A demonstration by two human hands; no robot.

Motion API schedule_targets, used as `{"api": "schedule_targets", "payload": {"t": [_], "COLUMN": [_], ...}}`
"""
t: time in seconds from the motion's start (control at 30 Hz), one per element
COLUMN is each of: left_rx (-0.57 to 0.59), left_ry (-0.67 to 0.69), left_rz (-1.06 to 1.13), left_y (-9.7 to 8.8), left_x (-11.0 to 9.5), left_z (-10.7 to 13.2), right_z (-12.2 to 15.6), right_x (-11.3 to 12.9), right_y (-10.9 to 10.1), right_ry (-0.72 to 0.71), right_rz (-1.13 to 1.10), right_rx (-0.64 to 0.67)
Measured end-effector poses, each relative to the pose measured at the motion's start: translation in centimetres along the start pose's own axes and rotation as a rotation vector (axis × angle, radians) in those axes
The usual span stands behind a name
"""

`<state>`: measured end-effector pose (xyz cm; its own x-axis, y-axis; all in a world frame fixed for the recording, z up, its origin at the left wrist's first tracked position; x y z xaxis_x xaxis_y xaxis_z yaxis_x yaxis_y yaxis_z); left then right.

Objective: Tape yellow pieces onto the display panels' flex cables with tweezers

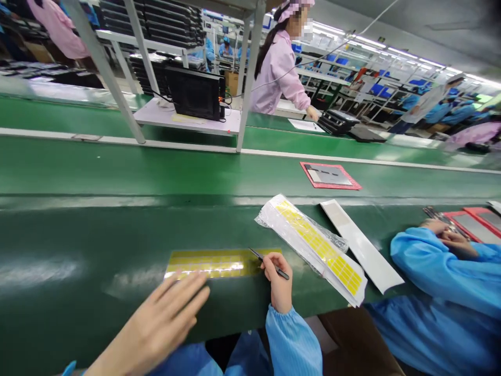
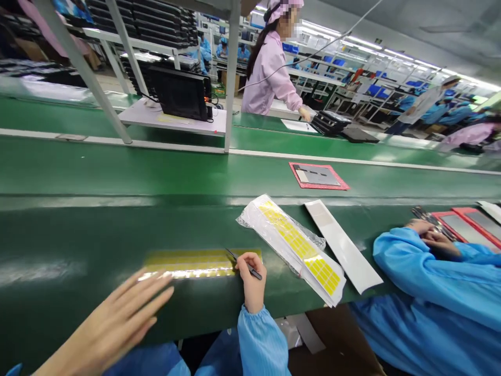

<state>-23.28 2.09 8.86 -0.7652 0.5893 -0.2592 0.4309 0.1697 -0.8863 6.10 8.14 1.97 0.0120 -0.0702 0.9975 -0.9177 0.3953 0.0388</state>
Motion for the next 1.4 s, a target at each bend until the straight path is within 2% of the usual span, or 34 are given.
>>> {"api": "schedule_targets", "payload": {"t": [0.07,0.13,0.2,0.3,0.4,0.5,0.6,0.7,0.83,0.93,1.03,1.13,1.27,1.4], "left_rx": [0.021,0.033,0.059,0.099,0.104,0.175,0.226,0.244,0.215,0.22,0.251,0.244,0.167,0.116], "left_ry": [0.074,0.086,0.079,0.093,0.085,0.038,0.014,-0.002,-0.134,-0.193,-0.193,-0.21,-0.221,-0.277], "left_rz": [-0.125,-0.232,-0.243,-0.18,-0.103,-0.019,0.066,0.129,0.126,0.097,0.078,0.091,0.139,0.089], "left_y": [2.1,3.7,4.8,5.9,7.2,9.1,10.1,9.5,7.8,7.4,7.5,7.5,6.9,6.1], "left_x": [1.9,3.3,3.6,1.3,-2.7,-6.1,-7.7,-7.1,-4.2,-2.8,-2.8,-3.0,-2.8,-1.5], "left_z": [0.0,0.7,1.7,1.9,0.3,-1.7,-2.7,-2.6,-1.6,-1.1,-1.1,-1.2,-1.2,-2.9], "right_z": [0.2,0.4,0.6,0.8,1.1,1.8,2.6,3.3,3.6,3.5,3.4,3.5,3.6,3.1], "right_x": [0.6,1.3,1.7,2.1,2.3,2.5,2.8,3.0,2.9,2.7,3.0,3.2,2.9,3.1], "right_y": [-0.3,-0.6,-1.0,-1.7,-2.4,-3.0,-3.7,-4.2,-3.4,-1.4,1.3,3.3,4.1,2.9], "right_ry": [-0.04,-0.054,-0.041,-0.022,-0.012,0.002,0.009,0.026,0.054,0.076,0.028,-0.036,-0.015,-0.022], "right_rz": [0.038,0.048,0.028,-0.014,-0.055,-0.067,0.018,0.113,0.185,0.224,0.265,0.269,0.21,0.205], "right_rx": [-0.012,-0.021,-0.031,-0.055,-0.059,-0.058,-0.04,-0.008,0.057,0.151,0.266,0.323,0.311,0.208]}}
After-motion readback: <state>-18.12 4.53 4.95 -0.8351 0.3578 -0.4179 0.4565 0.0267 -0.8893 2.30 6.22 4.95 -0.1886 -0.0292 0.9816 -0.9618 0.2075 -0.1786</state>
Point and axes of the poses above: each hand's wrist, its own z-axis away from the middle knuckle, its own y-axis out of the palm, x = y × z, the point moved 5 cm from there along -z, towards the middle knuckle, and after that the axes turned 7 degrees about -y, right-handed, at the moved point
